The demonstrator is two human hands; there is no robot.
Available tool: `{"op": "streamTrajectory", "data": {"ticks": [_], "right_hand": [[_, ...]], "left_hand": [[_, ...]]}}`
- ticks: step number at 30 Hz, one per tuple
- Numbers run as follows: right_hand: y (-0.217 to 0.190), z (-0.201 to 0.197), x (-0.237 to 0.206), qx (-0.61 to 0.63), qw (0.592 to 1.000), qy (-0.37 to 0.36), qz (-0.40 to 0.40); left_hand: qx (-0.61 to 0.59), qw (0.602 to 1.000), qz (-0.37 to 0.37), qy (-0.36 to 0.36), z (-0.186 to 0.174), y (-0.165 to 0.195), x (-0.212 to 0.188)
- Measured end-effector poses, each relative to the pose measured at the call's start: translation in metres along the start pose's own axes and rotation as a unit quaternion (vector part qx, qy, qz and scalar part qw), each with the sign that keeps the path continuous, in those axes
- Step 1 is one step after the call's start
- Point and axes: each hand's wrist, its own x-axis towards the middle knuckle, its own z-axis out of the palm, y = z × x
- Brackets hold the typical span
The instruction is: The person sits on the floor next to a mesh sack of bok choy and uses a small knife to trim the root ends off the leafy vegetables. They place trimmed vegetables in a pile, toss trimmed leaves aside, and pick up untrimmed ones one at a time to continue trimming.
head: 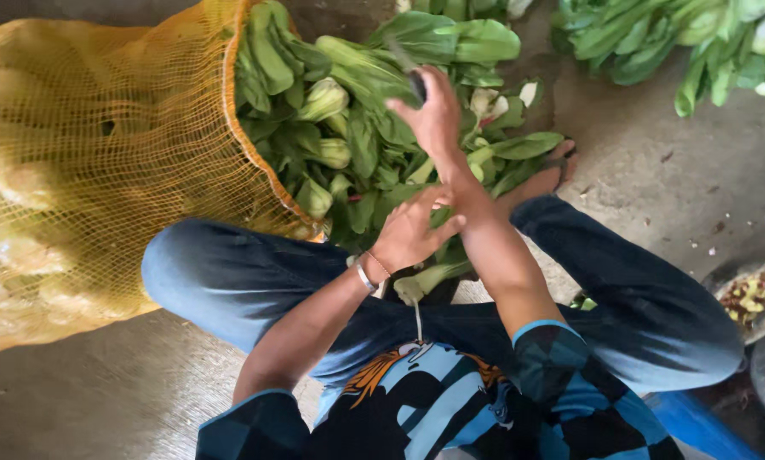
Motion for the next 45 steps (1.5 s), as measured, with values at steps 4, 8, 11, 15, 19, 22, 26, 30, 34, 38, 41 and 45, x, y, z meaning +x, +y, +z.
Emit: {"op": "streamTrajectory", "data": {"ticks": [4, 8, 11, 15, 19, 22, 26, 30, 34, 38, 41, 45], "right_hand": [[-0.016, 0.012, 0.014, -0.029, 0.968, -0.202, 0.146], [-0.007, 0.011, 0.021, -0.061, 0.954, -0.249, 0.152], [0.001, -0.005, 0.028, -0.045, 0.946, -0.279, 0.157], [0.011, -0.054, 0.031, -0.039, 0.945, -0.3, 0.126], [0.009, -0.124, 0.008, 0.03, 0.954, -0.278, 0.109], [-0.005, -0.169, -0.036, 0.08, 0.963, -0.237, 0.101], [-0.03, -0.194, -0.101, 0.09, 0.978, -0.187, -0.03], [-0.049, -0.19, -0.152, 0.078, 0.971, -0.185, -0.129], [-0.055, -0.188, -0.18, 0.13, 0.961, -0.204, -0.13], [-0.042, -0.214, -0.184, 0.175, 0.967, -0.173, -0.06], [-0.032, -0.239, -0.172, 0.247, 0.96, -0.083, 0.106], [-0.039, -0.257, -0.15, 0.203, 0.972, -0.052, 0.105]], "left_hand": [[-0.046, 0.997, 0.016, 0.061, -0.008, -0.003, 0.002], [-0.082, 0.989, -0.004, 0.126, -0.008, -0.015, 0.012], [-0.143, 0.972, -0.051, 0.181, -0.003, -0.026, 0.024], [-0.382, 0.878, -0.141, 0.25, -0.001, -0.037, 0.044], [-0.546, 0.779, -0.274, 0.141, -0.004, -0.044, 0.049], [-0.603, 0.763, -0.222, 0.078, 0.001, -0.038, 0.053], [-0.366, 0.911, -0.09, 0.168, -0.003, -0.029, 0.061], [-0.589, 0.807, 0.013, 0.031, -0.007, -0.031, 0.051], [-0.488, 0.866, 0.104, 0.033, -0.022, -0.028, 0.04], [-0.429, 0.87, 0.233, 0.063, -0.042, -0.01, 0.02], [-0.329, 0.903, 0.261, 0.09, -0.051, 0.005, -0.007], [-0.023, 0.914, 0.356, 0.192, -0.063, 0.024, -0.028]]}}
